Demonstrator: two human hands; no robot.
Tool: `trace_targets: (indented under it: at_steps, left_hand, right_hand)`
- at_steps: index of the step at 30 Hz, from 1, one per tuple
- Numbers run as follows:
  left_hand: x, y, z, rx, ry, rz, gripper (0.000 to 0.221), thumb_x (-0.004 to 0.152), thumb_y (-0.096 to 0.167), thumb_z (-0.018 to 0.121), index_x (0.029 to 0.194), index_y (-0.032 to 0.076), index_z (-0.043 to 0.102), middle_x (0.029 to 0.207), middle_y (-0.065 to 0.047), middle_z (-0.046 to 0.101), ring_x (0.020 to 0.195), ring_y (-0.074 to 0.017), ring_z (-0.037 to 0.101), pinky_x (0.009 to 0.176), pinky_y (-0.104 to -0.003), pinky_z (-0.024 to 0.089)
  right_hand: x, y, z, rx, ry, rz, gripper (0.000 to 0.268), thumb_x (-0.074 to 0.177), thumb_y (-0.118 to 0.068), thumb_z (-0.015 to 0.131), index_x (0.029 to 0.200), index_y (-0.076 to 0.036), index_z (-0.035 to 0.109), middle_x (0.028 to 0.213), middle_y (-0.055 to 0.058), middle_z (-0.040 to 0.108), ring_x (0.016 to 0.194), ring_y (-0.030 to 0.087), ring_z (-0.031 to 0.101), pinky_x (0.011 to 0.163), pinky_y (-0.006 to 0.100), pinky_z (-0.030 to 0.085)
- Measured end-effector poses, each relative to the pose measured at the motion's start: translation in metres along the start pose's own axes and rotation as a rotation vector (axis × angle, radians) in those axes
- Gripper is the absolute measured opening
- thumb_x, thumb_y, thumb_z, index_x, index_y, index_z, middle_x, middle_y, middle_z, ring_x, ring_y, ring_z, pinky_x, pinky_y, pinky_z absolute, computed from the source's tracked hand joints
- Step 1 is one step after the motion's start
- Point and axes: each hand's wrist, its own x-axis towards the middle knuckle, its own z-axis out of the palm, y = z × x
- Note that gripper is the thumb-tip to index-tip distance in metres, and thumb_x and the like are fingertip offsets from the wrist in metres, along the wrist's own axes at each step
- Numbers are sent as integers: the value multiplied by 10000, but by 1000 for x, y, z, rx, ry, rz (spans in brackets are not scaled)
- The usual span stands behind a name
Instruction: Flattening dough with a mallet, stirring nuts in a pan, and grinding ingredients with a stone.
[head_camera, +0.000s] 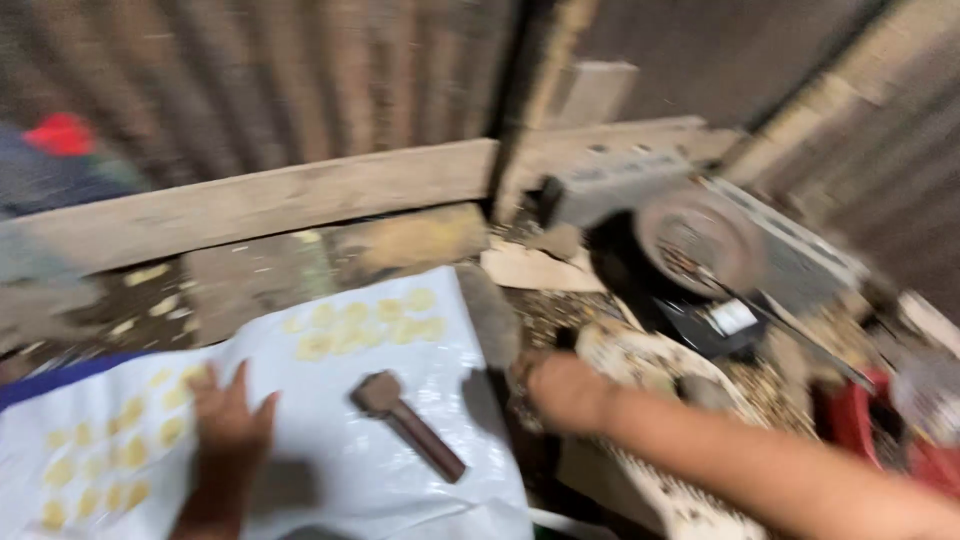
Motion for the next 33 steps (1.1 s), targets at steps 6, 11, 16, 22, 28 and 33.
trace_targets:
  at_steps: [6,11,16,22,28,33]
  left_hand:
    - [97,164,-108,36,-386,74,650,868,342,626,1467,99,555,1703,-291,301,1579,-514,224,1145,-602,360]
    - [143,302,-69,-138,-328,695,663,698,275,761,1328,128,619,1593,-280,427,1463,-477,432,1130,-471,416]
    - [117,430,3,-222,-878,973,587,941,189,551,1482,25,393,1679,-298,28,1528,-469,55,1204,-608,98]
    - [2,519,105,-543,-656,396,359,863,138,634,1222,138,652,1157,-116,600,1006,-375,596,864,-482,506]
    - [-67,521,142,-733,-862,252,354,1021,207,334,1157,106,645,976,-68,623,778,-198,589,739,-362,540]
    - [-150,536,203,-944,-732,980,144,948,54,627,1067,67,708,1054,-110,608,974,-288,595,892,-431,506]
  right_hand:
    - [-113,118,19,-105,328,251,253,829,-90,597,1069,-8,600,992,176,634,820,353,647,766,439,576]
    - [-112,125,113,125,342,324,581,980,-428,607,1400,-62,443,1271,185,509,955,299,569,856,455,555]
    - [-186,126,171,-58,504,168,328,845,-163,576,1153,-53,549,1167,120,576,962,279,582,699,326,557]
    - [-259,164,150,22,676,440,214,898,-94,660,688,-124,688,672,-30,596,507,87,571,427,185,621]
    - [-270,300,26,135,456,1152,589,1018,-501,516,1305,6,603,1305,295,547,1143,450,604,1003,561,515]
    - [-241,351,46,672,109,1070,528,1003,-477,491,1463,-217,491,1324,51,690,909,181,572,842,309,485]
